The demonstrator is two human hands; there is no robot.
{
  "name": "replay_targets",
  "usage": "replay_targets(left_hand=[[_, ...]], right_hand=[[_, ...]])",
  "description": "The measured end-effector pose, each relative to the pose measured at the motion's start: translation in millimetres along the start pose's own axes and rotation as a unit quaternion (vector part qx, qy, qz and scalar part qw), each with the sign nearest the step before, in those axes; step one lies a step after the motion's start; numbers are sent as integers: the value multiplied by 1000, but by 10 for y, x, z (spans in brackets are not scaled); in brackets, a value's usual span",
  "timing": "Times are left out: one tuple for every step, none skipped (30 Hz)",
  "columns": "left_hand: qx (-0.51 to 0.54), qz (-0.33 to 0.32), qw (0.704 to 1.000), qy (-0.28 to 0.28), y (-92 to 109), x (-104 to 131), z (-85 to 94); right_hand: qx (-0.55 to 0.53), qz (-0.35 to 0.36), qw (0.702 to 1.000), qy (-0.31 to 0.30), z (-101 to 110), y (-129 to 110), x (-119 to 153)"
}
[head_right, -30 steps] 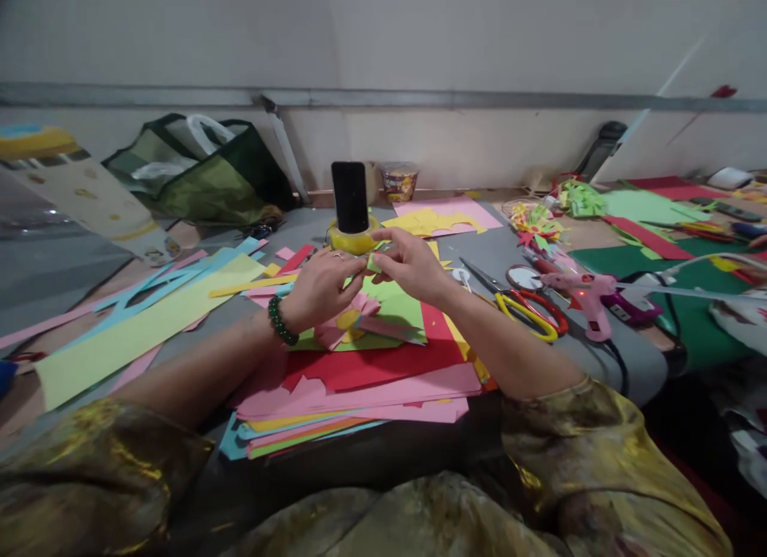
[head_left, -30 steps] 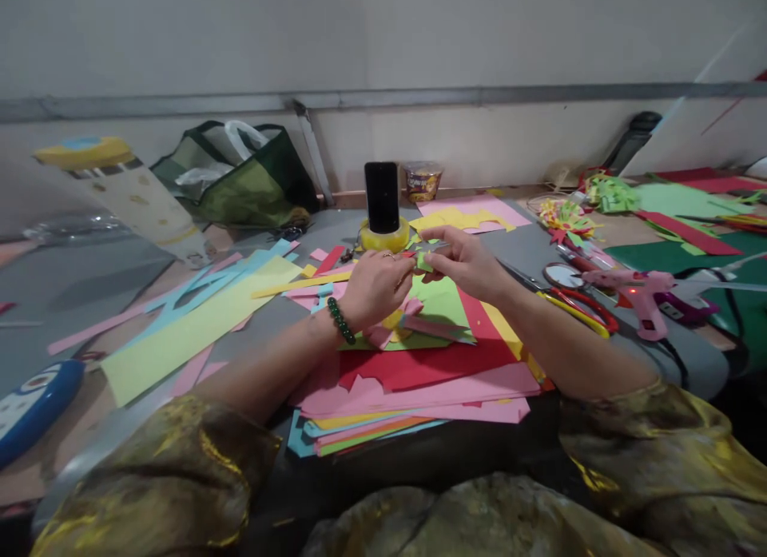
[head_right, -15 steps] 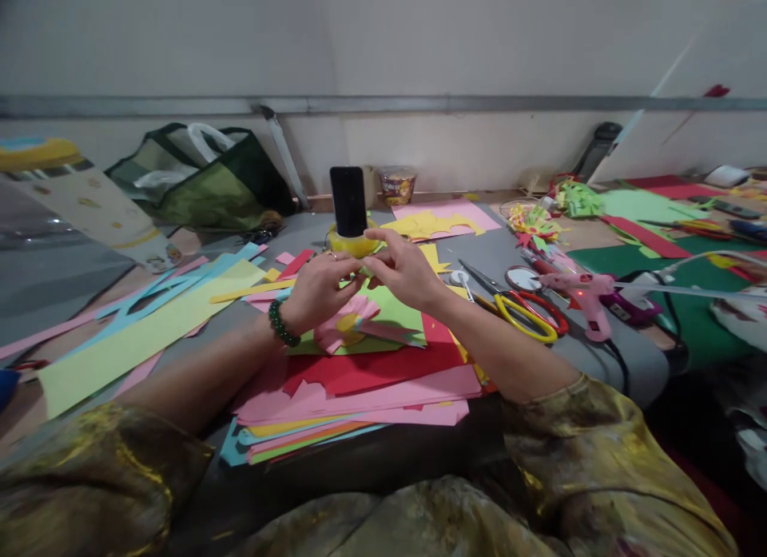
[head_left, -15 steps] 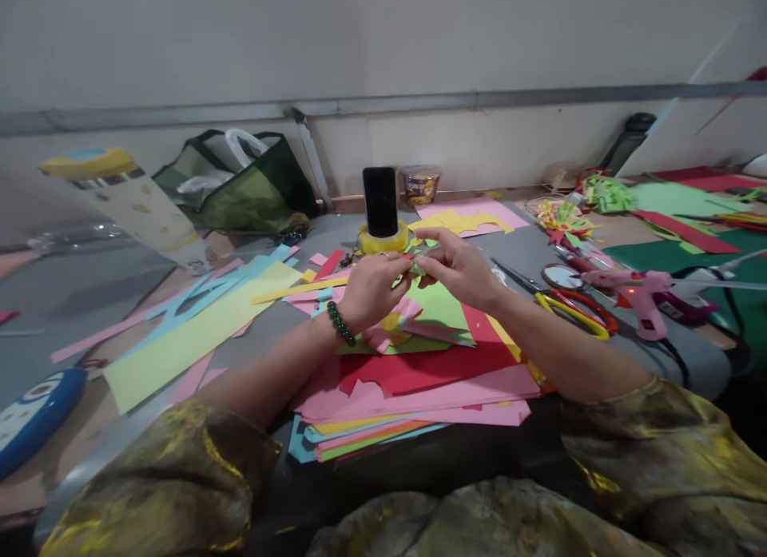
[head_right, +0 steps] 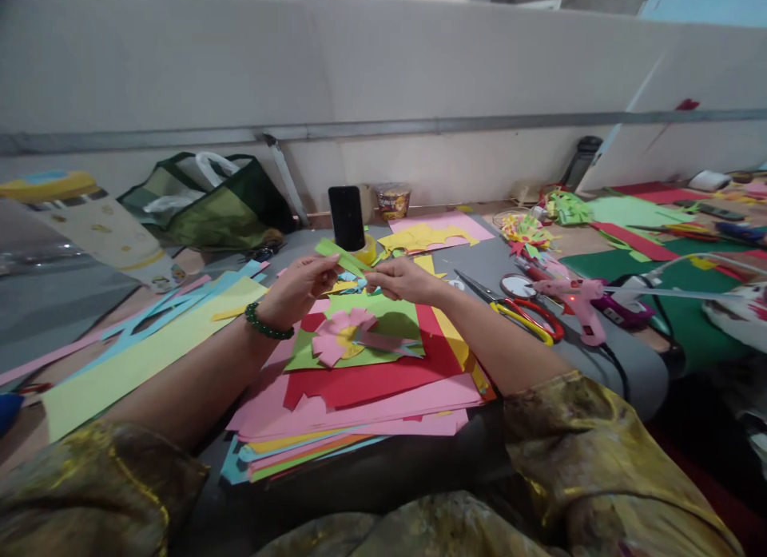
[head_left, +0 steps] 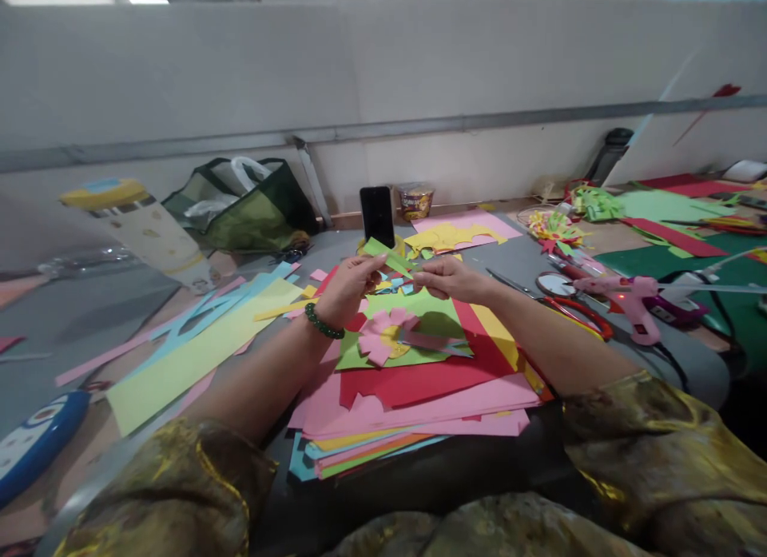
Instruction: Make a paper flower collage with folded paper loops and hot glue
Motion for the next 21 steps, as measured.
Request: replay_targets(left_hand=[[28, 2, 999, 26, 35, -17, 16], [56, 1, 997, 51, 75, -36, 35], [82, 0, 994, 77, 118, -55, 58], [102, -1, 990, 99, 163, -74, 84], [115, -1, 986, 118, 206, -91, 112], [124, -3, 983, 134, 248, -107, 142], [131, -8, 980, 148, 286, -122, 172], [135, -16, 978, 160, 318, -134, 200], [138, -26, 976, 167, 345, -142, 222], [139, -37, 975, 168, 363, -147, 236], [136, -45, 976, 162, 374, -147, 240], [131, -52, 978, 152, 375, -141, 232], [123, -55, 981, 138, 369, -126, 212], [114, -57, 984, 123, 354, -103, 181], [105, -54, 987, 107, 333, -70, 140], [96, -46, 990, 91, 305, -30, 91], [90, -30, 993, 74, 273, 18, 36], [85, -6, 995, 60, 237, 71, -21], [84, 22, 995, 47, 201, 128, -78], [87, 50, 994, 39, 167, 187, -130], [93, 70, 993, 30, 137, 247, -177]], right_hand=[[30, -13, 999, 13, 45, 12, -1], [75, -43, 996, 33, 102, 28, -1], [129, -88, 986, 62, 170, 48, 2], [182, -140, 968, 98, 246, 72, 10], [229, -190, 945, 137, 328, 101, 24], [266, -233, 919, 175, 412, 135, 45], [290, -264, 896, 208, 497, 173, 72], [305, -285, 878, 233, 578, 215, 105], [319, -299, 861, 258, 654, 257, 144], [340, -310, 839, 290, 724, 291, 187], [363, -311, 816, 325, 781, 312, 231], [386, -297, 795, 362, 820, 313, 272], [405, -264, 780, 398, 835, 291, 307], [419, -213, 772, 428, 821, 243, 335], [426, -148, 772, 448, 776, 171, 355], [426, -76, 778, 454, 701, 81, 366], [426, 1, 786, 449, 601, -23, 373], [426, 75, 790, 433, 483, -130, 375], [432, 148, 792, 406, 357, -234, 375], [443, 213, 786, 376, 235, -325, 373], [459, 266, 772, 349, 127, -400, 371]])
Point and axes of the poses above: each hand's wrist, its own x-axis away from the middle knuckle, its own z-axis out of the back of the hand, y = z × x, the point moved 1 cm from there along -x, towards the middle knuckle, and after that the axes turned 14 degrees about x, right-handed, at the moved point
